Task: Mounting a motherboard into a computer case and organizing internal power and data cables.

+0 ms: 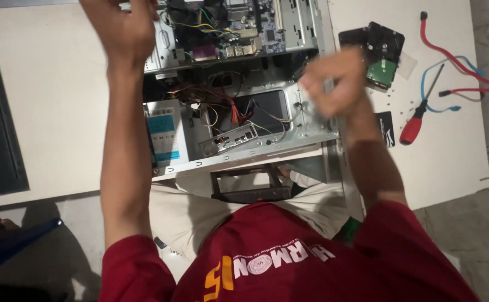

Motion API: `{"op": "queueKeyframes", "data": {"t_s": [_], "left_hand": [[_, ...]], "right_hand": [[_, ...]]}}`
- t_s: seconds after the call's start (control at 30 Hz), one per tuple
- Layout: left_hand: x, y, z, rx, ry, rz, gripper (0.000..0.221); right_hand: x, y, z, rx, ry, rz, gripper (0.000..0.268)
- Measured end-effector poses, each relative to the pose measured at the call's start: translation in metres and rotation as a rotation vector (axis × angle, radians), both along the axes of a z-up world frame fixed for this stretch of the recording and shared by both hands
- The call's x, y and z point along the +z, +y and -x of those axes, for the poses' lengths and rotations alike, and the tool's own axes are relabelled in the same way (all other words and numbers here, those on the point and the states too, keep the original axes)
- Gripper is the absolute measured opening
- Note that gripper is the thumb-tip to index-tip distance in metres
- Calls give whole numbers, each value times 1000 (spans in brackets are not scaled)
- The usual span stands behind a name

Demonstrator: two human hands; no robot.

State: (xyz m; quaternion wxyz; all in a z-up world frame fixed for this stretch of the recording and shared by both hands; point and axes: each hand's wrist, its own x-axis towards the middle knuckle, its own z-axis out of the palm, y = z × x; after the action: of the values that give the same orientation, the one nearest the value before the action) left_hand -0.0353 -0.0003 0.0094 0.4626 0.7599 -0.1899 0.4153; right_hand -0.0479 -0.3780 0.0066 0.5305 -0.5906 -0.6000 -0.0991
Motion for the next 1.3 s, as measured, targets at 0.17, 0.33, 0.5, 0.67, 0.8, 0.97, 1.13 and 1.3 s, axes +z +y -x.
{"op": "queueKeyframes", "data": {"t_s": [0.17,0.33,0.5,0.67,0.8,0.97,1.13,1.3], "left_hand": [[53,-52,109,-478,515,77,20],[8,-104,215,-904,867,187,16],[-89,-149,284,-876,1353,185,24],[-163,-177,315,-416,1670,310,72],[-188,-185,302,-303,1620,630,74],[-139,-189,287,-279,1478,1455,56],[-132,-186,285,-139,1304,1588,39],[-161,-166,280,-35,1046,1855,13]], "right_hand": [[3,40,62,-251,583,1167,45],[0,72,61,75,725,1039,61],[-5,82,66,107,714,1231,76],[-19,77,71,265,588,1415,76],[-51,73,62,229,529,1426,70],[-58,75,60,260,558,1329,55],[-64,73,61,296,559,1273,53],[-64,74,60,325,558,1273,56]]}}
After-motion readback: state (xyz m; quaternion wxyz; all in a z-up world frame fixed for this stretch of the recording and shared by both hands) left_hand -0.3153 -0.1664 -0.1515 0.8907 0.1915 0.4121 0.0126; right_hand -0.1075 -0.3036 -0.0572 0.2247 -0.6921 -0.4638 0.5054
